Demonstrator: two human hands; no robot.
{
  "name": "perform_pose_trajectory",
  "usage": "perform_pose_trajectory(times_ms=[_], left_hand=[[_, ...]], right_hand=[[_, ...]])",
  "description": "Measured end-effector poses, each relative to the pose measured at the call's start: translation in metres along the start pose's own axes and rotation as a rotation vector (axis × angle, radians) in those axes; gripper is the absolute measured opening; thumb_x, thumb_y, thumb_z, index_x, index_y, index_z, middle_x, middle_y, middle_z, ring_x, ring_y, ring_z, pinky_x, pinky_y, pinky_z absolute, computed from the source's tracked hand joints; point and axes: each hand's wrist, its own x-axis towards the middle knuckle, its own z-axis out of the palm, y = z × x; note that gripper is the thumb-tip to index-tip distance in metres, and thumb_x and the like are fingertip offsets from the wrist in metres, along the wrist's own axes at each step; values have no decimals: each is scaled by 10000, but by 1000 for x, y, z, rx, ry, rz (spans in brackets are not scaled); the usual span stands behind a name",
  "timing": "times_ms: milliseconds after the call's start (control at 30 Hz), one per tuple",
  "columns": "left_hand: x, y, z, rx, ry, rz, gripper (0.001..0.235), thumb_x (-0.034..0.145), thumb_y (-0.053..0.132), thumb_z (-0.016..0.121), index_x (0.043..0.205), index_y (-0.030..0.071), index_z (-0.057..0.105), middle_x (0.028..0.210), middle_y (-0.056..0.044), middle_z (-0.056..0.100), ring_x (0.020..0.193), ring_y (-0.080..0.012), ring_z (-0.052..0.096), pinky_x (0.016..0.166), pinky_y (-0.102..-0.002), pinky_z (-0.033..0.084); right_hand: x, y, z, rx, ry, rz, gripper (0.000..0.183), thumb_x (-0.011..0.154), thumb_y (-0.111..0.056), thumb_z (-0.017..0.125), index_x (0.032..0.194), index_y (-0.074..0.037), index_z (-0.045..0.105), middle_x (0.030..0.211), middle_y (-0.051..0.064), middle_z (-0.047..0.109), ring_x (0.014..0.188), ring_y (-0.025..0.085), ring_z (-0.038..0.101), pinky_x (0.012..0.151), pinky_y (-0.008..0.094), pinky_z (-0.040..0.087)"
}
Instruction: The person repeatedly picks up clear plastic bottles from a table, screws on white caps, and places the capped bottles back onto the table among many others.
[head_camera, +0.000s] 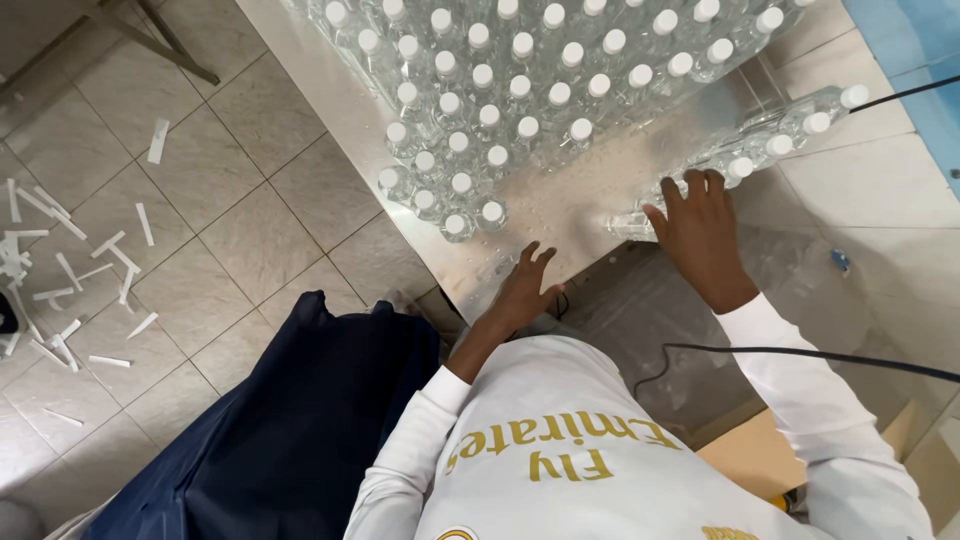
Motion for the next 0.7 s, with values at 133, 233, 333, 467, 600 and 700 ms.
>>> perform_pose_trajectory(times_ms=[133,233,333,467,600,700], left_hand=[[-2,3,-8,-15,24,-1,706,1118,383,623,1696,74,359,1705,-334,252,1446,-597,499,1089,-715,560],[-7,15,-16,-38,44,5,698,1123,359,625,1698,69,357,1706,-338,257,1450,-591,498,1094,-708,559],[-9,25,-28,-103,113,63,705,1127,340,612,1716,83,323,1702,-339,247,1466,-590,471,1105,-703,554],[-10,28,-29,-289,336,166,513,1162,222,567,1639,62,469,1507,-251,566,1393,-429,611,1086,-537,593],[-10,51,-42,-334,514,282,721,1088,373,739,1693,142,423,1611,-206,514,1546,-431,455,1257,-608,428],[9,57,-36,-280,548,402,1260,793,590,927,1762,119,275,1740,-234,324,1643,-507,243,1347,-634,275]], right_hand=[[68,-29,5,326,47,-33,415,1168,-399,667,1389,-57,742,1127,185,657,1206,420,662,874,479,621],[120,-49,25,462,-129,70,554,1173,-468,608,1591,-110,550,1279,227,627,1223,447,644,854,630,619],[145,-58,43,447,-272,32,507,1209,-476,491,1511,-69,524,1086,231,673,994,452,744,818,658,599],[122,-65,49,369,-328,-26,404,1158,-409,510,1342,-49,530,887,203,699,848,461,775,774,643,588],[90,-81,-56,529,-421,20,464,1083,-520,603,1205,-80,523,826,221,741,862,502,774,793,634,568],[84,-71,-135,762,-537,39,410,933,-353,797,1214,-105,632,754,207,724,783,442,746,746,562,552]])
